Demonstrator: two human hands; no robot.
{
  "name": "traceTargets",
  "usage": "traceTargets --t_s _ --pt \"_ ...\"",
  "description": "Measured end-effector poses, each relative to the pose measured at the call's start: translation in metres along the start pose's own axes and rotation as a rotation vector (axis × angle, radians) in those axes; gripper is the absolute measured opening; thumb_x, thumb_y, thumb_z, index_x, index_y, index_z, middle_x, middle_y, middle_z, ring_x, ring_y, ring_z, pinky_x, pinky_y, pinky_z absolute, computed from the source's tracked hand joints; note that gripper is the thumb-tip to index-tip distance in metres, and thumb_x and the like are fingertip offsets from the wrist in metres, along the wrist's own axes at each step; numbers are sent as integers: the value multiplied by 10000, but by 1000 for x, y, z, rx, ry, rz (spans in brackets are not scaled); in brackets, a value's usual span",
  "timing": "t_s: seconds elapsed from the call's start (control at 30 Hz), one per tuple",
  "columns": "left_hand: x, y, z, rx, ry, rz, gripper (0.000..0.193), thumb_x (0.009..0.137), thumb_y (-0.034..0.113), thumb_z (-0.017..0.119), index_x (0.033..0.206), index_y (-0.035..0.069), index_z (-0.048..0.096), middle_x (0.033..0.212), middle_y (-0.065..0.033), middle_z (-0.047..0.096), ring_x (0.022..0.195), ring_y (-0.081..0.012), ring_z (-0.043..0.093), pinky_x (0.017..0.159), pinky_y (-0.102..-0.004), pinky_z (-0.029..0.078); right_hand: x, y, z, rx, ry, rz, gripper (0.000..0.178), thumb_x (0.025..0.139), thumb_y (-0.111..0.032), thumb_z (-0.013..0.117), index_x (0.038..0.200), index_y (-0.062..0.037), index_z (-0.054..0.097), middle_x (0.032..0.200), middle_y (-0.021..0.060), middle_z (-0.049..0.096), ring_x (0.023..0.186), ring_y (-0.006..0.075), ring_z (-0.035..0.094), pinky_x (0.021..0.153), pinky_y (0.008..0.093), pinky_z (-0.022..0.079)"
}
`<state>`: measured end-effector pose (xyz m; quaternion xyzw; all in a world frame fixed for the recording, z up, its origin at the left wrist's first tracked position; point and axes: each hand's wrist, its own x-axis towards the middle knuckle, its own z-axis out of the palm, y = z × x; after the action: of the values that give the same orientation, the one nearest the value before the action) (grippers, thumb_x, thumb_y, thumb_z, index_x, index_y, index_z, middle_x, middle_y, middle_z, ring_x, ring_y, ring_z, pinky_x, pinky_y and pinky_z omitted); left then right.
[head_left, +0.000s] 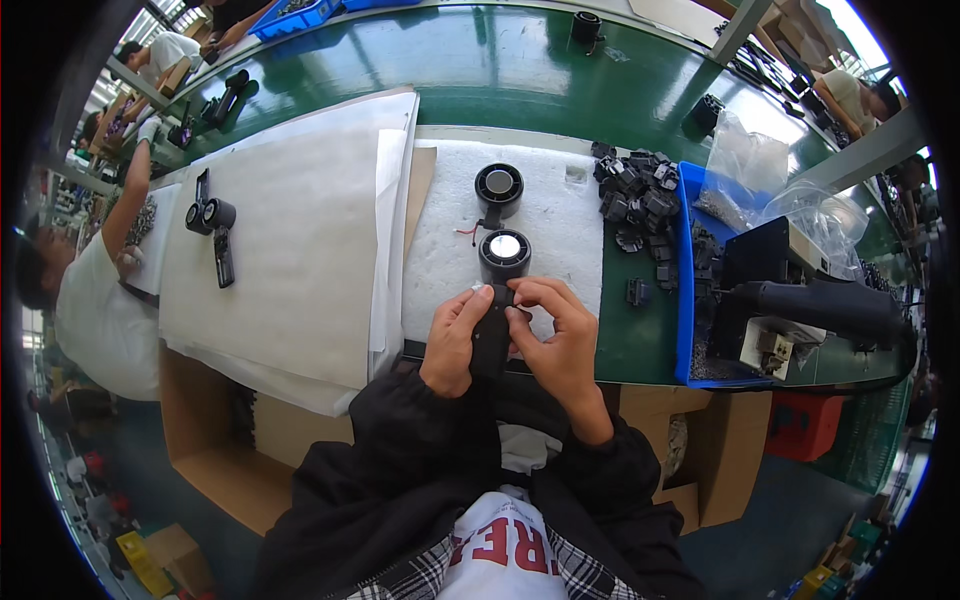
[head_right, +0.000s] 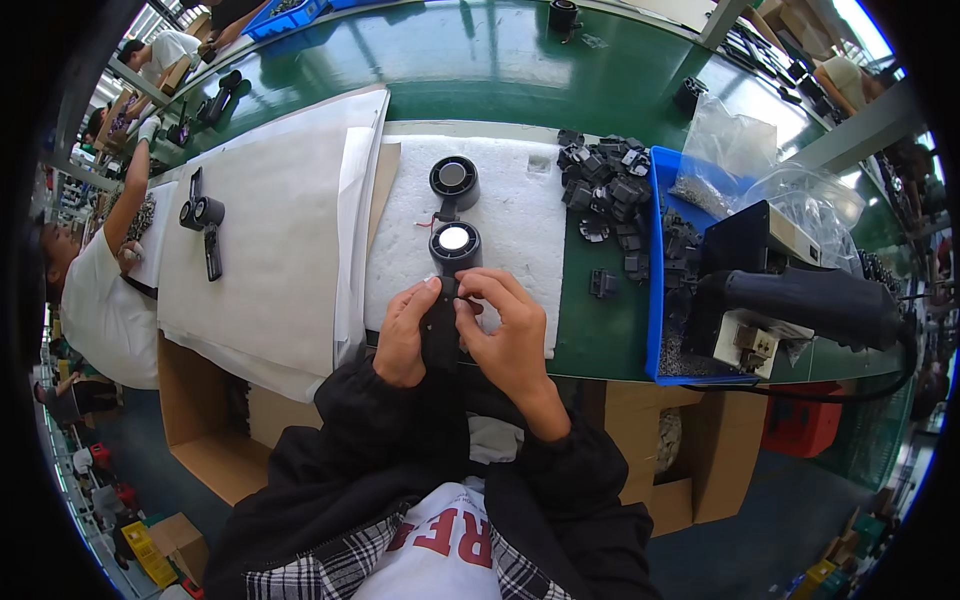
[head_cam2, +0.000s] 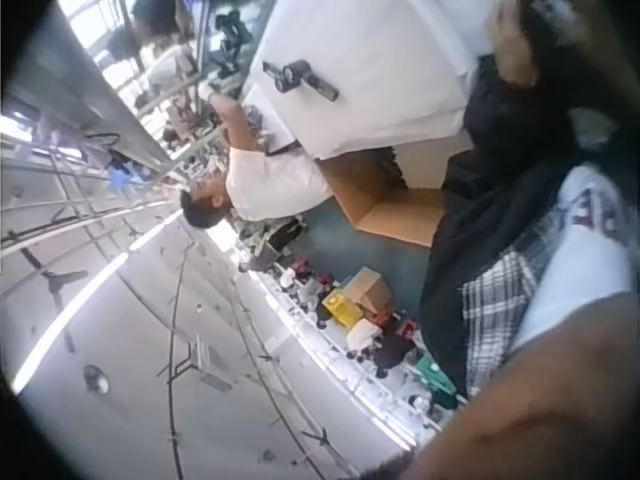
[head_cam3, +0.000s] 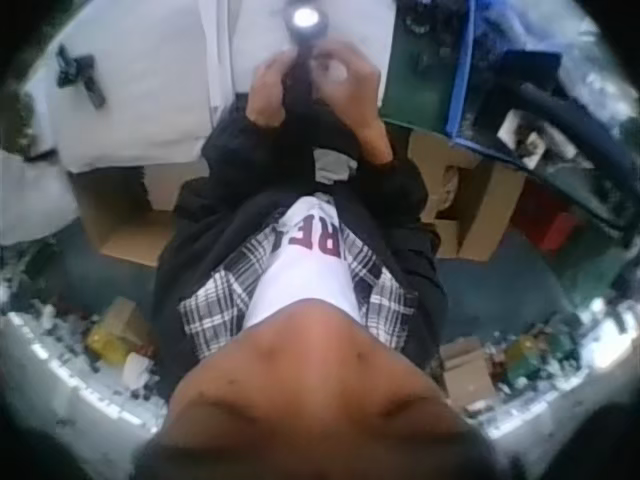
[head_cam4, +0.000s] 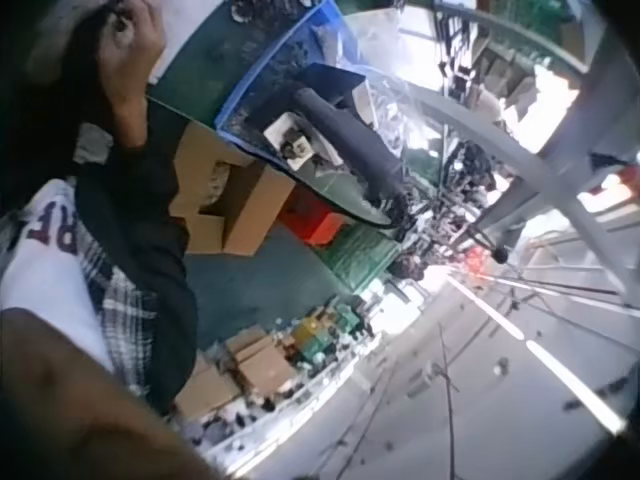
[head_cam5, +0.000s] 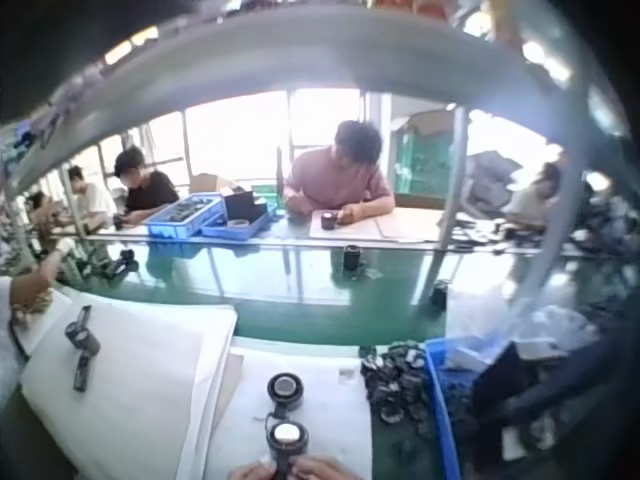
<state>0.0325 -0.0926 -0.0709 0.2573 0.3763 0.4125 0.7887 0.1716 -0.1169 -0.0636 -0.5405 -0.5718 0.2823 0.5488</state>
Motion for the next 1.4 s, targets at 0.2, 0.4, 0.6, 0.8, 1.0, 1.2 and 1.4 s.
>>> traceTargets --t_s 0.2,0.4,0.6,0.8,1.0,1.2,1.4 --pt "-2 -4 -1 159 66 24 318 1007 290 483 1023 -10 589 839 -118 661 649 -151 632 579 -281 538 -19 -5 -28 -184 286 -298 298 814 -91 737 1029 37 574 1131 177 635 977 259 635 841 338 497" --pt "-3 1 -1 244 -23 75 338 1012 280 462 1022 -38 580 859 -150 664 642 -157 629 568 -281 531 27 -41 -151 -331 1138 -440 723 961 -555 458 1371 29 342 1373 206 413 1230 291 457 1010 390 393" --pt "10 -2 12 182 -29 -12 317 1001 249 494 1018 -54 585 903 -167 676 676 -176 650 624 -291 549 39 -53 -183 539 519 -143 873 857 -738 411 1414 -70 334 1135 148 547 962 304 579 921 481 468" --pt "18 -1 17 215 -61 -42 328 989 254 526 994 -63 612 928 -143 688 713 -167 665 637 -285 550 37 -70 -135 1035 -151 -373 802 758 -759 576 1195 -121 361 984 164 528 851 312 597 833 502 482" --pt "17 2 15 200 -43 -58 323 990 256 522 1005 -51 621 953 -152 690 721 -160 665 637 -279 552 40 -80 -78 1138 -181 -204 662 799 -691 607 1194 -202 395 970 199 494 738 327 573 737 504 475" --pt "18 -1 13 132 -39 -54 338 989 265 534 990 -57 637 899 -116 688 681 -151 667 591 -257 542 37 -76 -49 951 -77 -379 493 913 -531 543 1217 -174 390 941 211 485 543 316 535 525 477 450" --pt "18 2 13 160 -55 -56 333 985 264 536 985 -50 648 888 -105 689 669 -127 655 580 -251 540 36 -72 -33 794 -36 -430 428 941 -464 513 1219 -165 385 919 211 483 546 314 534 498 463 434"
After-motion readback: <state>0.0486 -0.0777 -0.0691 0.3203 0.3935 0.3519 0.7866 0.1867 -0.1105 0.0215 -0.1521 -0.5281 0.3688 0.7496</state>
